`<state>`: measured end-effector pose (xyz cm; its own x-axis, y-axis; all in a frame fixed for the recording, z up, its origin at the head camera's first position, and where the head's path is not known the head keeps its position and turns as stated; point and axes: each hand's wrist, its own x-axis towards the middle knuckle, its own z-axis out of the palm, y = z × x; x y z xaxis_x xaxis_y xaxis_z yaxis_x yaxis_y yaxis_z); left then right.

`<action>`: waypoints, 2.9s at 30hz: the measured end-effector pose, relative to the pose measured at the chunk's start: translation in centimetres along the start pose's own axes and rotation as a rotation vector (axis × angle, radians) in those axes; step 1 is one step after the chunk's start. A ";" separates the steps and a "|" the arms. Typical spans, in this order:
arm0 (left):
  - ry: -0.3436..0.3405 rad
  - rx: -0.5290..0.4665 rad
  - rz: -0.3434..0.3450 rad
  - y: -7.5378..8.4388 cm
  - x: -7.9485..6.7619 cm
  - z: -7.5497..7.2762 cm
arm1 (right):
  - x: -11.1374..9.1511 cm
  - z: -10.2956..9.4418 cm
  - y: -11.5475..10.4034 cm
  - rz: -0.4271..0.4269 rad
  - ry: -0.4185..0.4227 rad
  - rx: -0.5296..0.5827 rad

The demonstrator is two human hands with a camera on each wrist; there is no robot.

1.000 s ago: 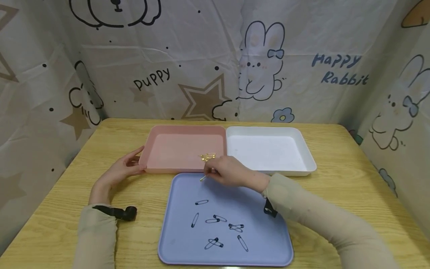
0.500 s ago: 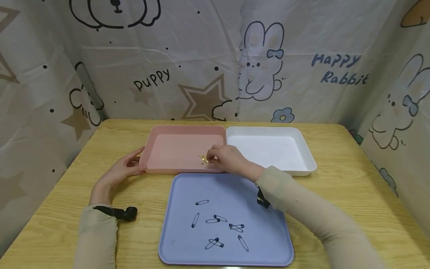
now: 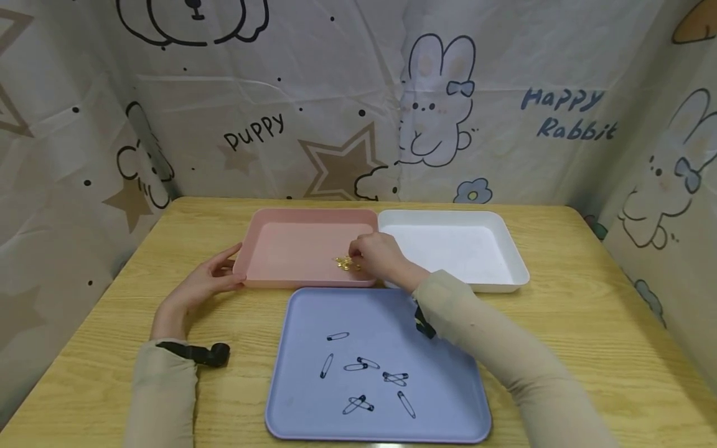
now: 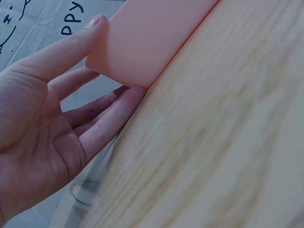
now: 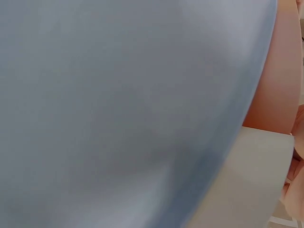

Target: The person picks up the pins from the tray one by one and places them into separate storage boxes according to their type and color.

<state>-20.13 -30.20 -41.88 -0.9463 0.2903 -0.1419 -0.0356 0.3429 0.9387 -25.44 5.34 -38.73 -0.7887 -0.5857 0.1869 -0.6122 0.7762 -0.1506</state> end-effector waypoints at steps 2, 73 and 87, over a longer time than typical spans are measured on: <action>-0.007 -0.010 0.002 0.0 0.0 0.0 | 0.1 0.1 0.0 0.023 -0.024 -0.010; 0.212 0.792 0.259 6.9 -2.0 6.4 | -20.9 -7.6 14.7 0.458 0.100 0.327; 0.047 0.782 0.312 8.2 -2.0 10.2 | -22.1 -6.7 17.4 0.552 -0.068 0.524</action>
<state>-15.21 -18.88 -37.05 -0.8888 0.4430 0.1173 0.4461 0.7782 0.4421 -18.25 33.38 -38.98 -0.9794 -0.1716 -0.1067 -0.0622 0.7583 -0.6489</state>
